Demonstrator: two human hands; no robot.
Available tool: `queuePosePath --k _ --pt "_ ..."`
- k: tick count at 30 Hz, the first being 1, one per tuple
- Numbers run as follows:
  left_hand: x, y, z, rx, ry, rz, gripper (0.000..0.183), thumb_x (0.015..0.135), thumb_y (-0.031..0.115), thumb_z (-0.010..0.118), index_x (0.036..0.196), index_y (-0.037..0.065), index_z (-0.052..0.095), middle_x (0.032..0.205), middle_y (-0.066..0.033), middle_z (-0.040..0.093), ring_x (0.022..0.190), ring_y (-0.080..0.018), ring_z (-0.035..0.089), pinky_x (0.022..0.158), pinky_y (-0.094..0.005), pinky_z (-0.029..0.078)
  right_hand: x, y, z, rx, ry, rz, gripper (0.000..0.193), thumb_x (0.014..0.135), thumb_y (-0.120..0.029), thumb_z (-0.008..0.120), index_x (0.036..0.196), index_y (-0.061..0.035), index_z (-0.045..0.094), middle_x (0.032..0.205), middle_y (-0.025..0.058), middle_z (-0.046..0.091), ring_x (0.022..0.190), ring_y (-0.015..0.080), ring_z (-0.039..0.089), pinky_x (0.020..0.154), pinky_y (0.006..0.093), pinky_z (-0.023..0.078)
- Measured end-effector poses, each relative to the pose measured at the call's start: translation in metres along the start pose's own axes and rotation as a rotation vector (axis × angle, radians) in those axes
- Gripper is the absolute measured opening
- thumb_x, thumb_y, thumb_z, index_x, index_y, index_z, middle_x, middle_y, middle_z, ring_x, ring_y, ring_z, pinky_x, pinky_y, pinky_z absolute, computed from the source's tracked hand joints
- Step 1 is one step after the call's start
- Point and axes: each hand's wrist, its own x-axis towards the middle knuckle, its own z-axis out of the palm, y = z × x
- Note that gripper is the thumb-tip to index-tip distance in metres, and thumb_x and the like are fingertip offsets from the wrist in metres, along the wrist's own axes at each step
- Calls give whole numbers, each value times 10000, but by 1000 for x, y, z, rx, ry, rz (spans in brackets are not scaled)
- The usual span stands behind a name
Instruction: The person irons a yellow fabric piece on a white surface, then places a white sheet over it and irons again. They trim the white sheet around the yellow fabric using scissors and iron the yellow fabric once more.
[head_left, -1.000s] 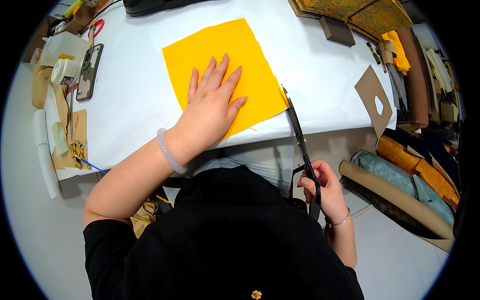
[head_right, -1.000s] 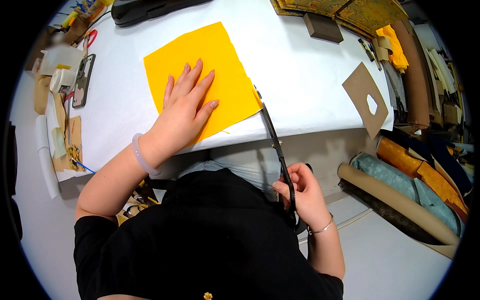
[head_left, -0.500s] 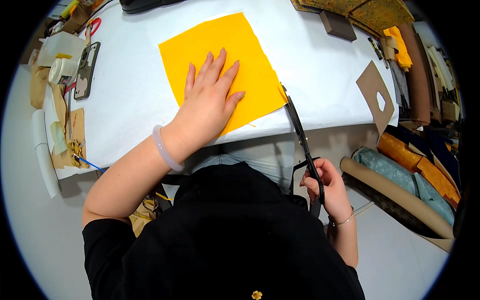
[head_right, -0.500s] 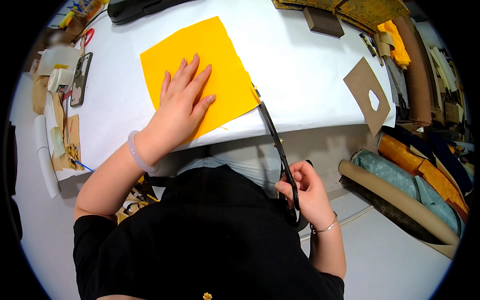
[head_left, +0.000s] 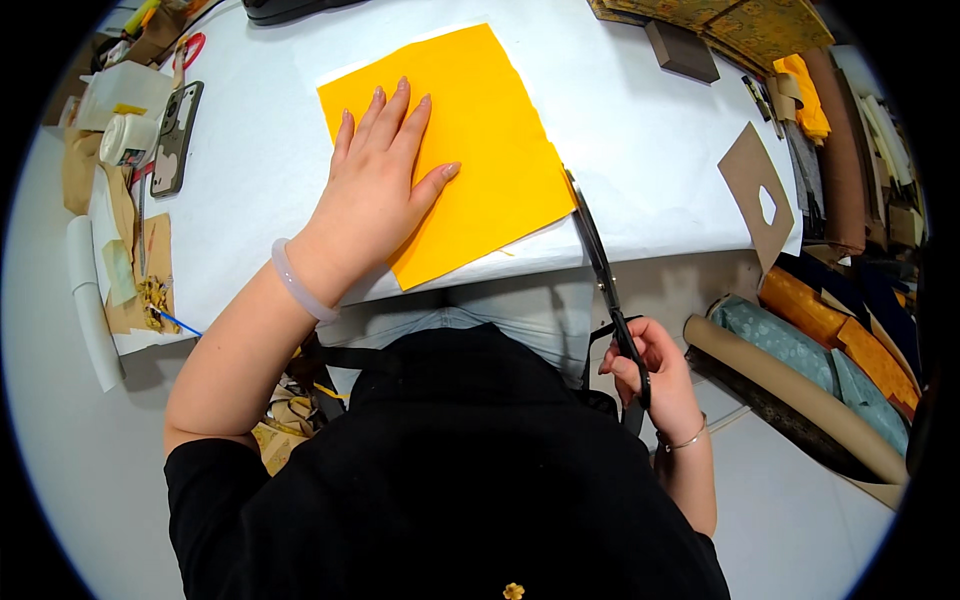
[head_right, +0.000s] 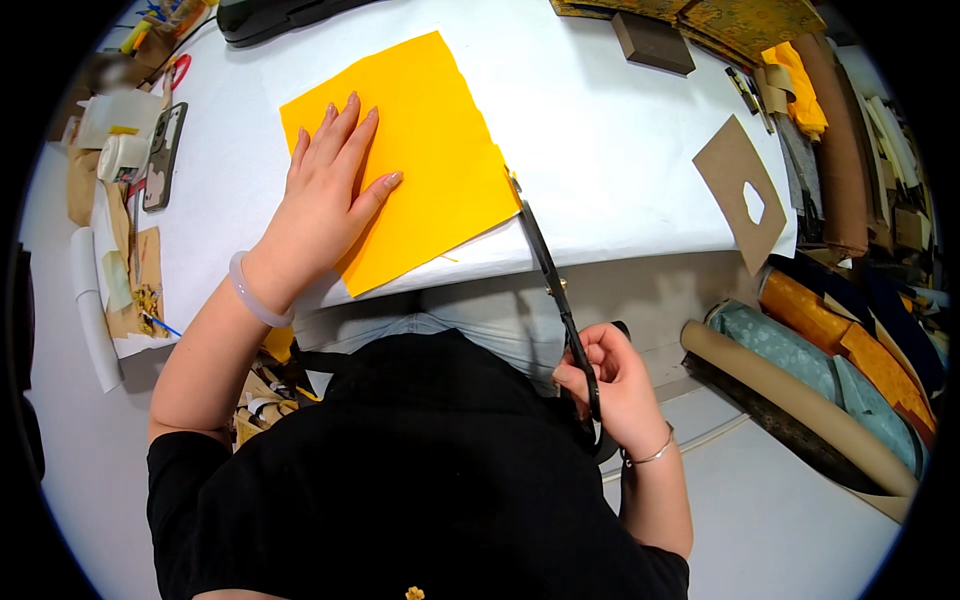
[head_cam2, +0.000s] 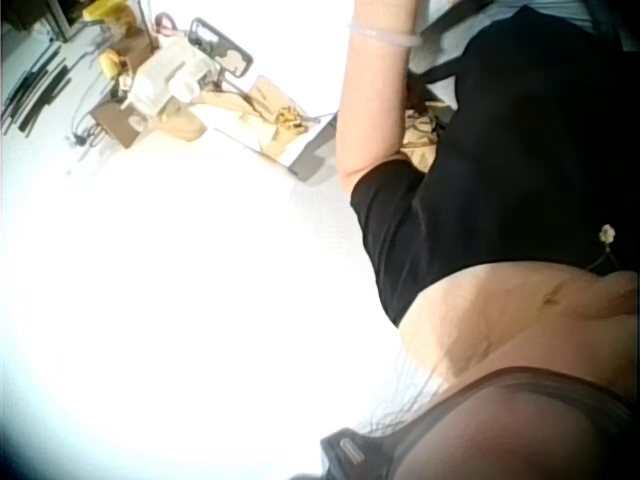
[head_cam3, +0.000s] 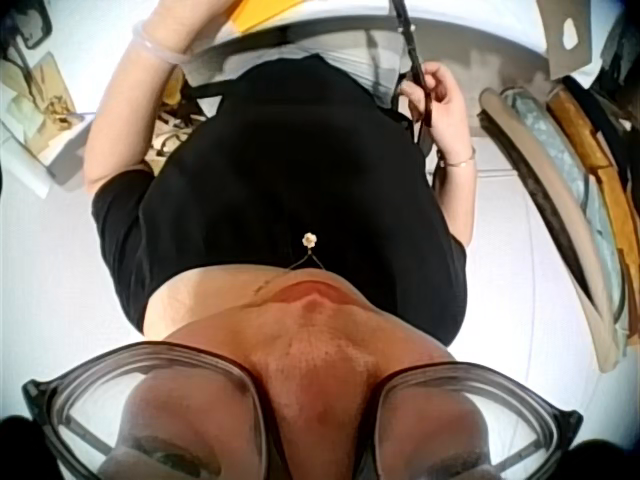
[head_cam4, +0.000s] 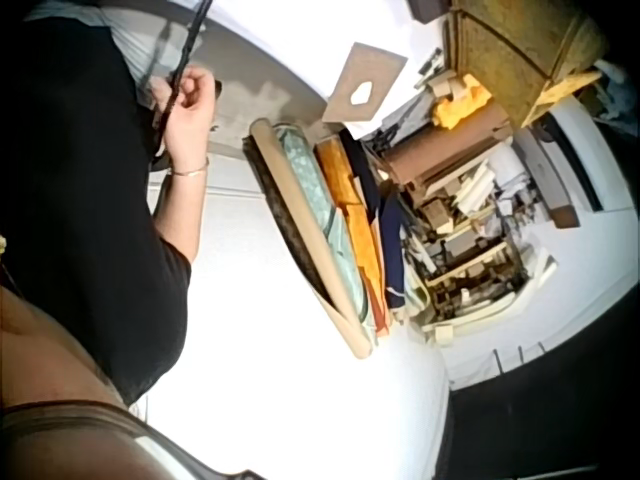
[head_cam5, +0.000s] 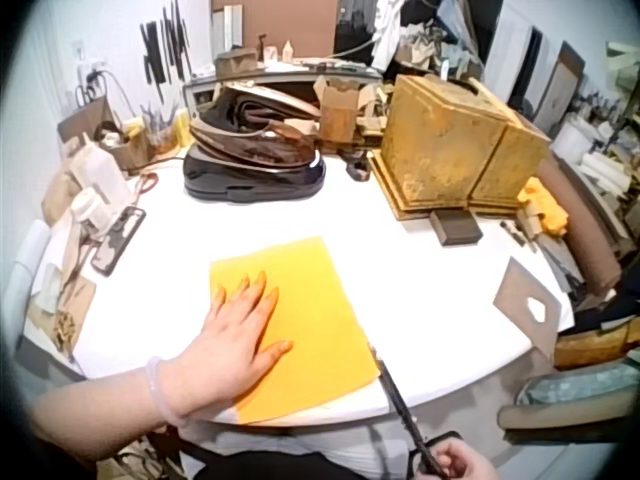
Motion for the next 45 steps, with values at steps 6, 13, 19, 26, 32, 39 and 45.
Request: queuePosePath --k 6,13,19,26,32,39,45 --pt "-2 -1 -1 -18 2 0 711 1102 459 567 1641 20 419 1727 -252 341 1633 -421 262 1336 -563 156 2 -4 4 19 -1 -9 286 969 -72 790 1106 -45 541 860 19 668 611 56 567 516 218 425" --pt "-1 -4 1 -29 19 13 740 1084 480 592 1636 17 422 1724 -257 340 1632 -426 259 1335 -572 152 2 -3 3 -7 21 20 283 963 -59 795 1094 -43 544 844 12 646 598 51 549 505 218 414" --pt "-2 -1 -2 -43 -4 15 805 1057 531 620 1642 19 410 1731 -256 326 1635 -431 245 1335 -578 141 4 -8 9 14 30 7 292 955 -57 804 1097 -45 549 843 7 636 601 50 549 508 212 417" --pt "-4 -1 -2 -54 0 13 808 1063 538 606 1648 19 402 1733 -249 328 1639 -421 244 1339 -565 132 8 -7 6 -26 35 14 296 958 -61 804 1105 -55 547 851 -1 625 602 46 545 495 215 416" --pt "-3 -1 -2 -48 -1 19 806 1063 534 606 1648 18 403 1731 -247 334 1635 -417 256 1340 -563 131 8 -11 6 -27 36 21 309 949 -59 815 1101 -61 546 862 -6 623 607 46 544 491 213 422" --pt "-2 -1 -4 -81 -7 9 777 1053 476 652 1656 54 407 1754 -203 313 1634 -420 256 1335 -559 153 16 -16 10 -12 38 6 313 944 -59 822 1097 -64 549 859 -10 613 614 44 546 497 214 437" --pt "-2 -1 -5 -80 -3 10 787 1049 474 657 1659 49 399 1751 -205 315 1633 -424 258 1335 -563 152 17 -16 6 -55 29 35 314 942 -62 825 1091 -68 549 877 -10 611 629 46 550 503 215 439"
